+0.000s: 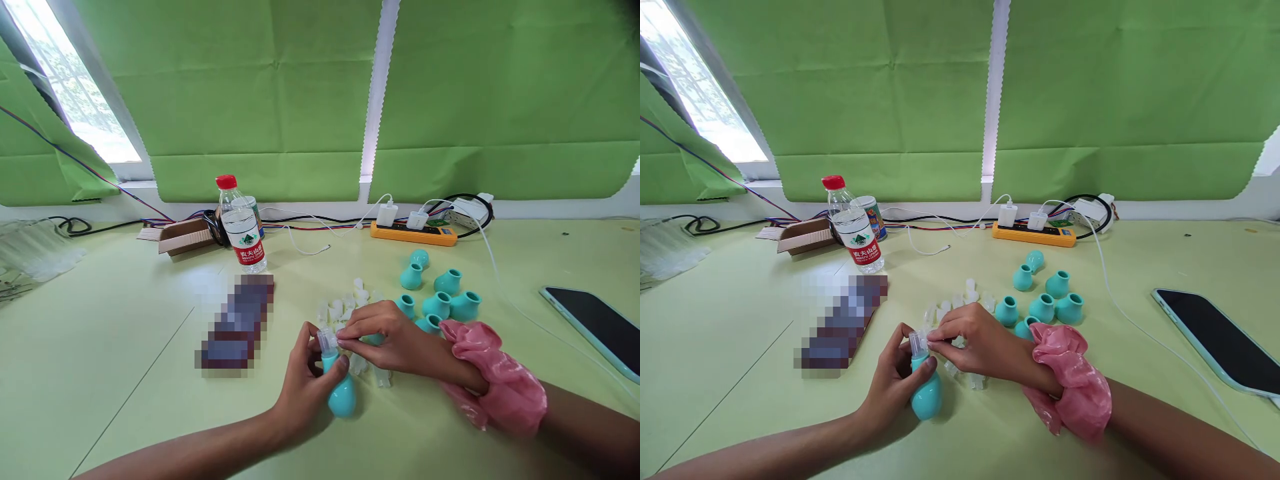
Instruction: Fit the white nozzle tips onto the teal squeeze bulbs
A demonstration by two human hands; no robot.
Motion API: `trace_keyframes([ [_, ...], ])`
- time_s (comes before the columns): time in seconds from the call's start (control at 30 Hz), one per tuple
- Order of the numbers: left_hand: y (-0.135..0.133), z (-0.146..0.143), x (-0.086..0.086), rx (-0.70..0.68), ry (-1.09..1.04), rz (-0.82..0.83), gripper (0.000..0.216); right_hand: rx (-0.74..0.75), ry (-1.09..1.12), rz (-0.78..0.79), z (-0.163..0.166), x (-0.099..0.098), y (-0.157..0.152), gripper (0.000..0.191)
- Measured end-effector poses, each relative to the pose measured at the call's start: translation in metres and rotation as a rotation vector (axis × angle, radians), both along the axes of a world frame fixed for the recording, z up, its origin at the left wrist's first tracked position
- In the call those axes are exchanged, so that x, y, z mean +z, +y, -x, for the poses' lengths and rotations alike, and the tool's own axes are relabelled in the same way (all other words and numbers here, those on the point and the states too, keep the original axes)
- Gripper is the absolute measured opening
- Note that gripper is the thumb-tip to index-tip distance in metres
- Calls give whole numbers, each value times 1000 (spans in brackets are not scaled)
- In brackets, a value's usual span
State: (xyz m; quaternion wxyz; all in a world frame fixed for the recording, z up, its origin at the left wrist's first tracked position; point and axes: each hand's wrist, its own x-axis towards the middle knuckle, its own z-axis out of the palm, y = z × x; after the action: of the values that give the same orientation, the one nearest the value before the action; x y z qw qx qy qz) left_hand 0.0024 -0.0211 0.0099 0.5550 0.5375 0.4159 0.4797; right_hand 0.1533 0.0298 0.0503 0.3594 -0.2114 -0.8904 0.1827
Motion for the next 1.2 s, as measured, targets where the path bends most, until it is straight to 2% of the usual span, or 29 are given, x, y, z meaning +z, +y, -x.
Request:
trace_keyframes([
  [0.27,-1,0,-2,64,142,-31,26,-44,-8,164,4,4,-14,10],
  [0.37,-2,0,-2,59,176,-58,28,-38,28,176,5,8,-19,10],
  [0.57,-1,0,-4,83,51,-44,26,-184,112,268,8,4,-16,9],
  [0.9,1,-2,-5,123,40,-23,29,-179,240,340,15,-8,-15,8],
  [0.97,0,-2,-5,122,27,-19,30,-179,251,399,16,-7,-17,7],
  [1.1,-1,-3,-5,130,38,-13,31,-131,262,623,15,-7,-15,7],
  [1.2,-2,-2,-5,146,76,-26,31,-101,313,705,14,-9,-13,6],
])
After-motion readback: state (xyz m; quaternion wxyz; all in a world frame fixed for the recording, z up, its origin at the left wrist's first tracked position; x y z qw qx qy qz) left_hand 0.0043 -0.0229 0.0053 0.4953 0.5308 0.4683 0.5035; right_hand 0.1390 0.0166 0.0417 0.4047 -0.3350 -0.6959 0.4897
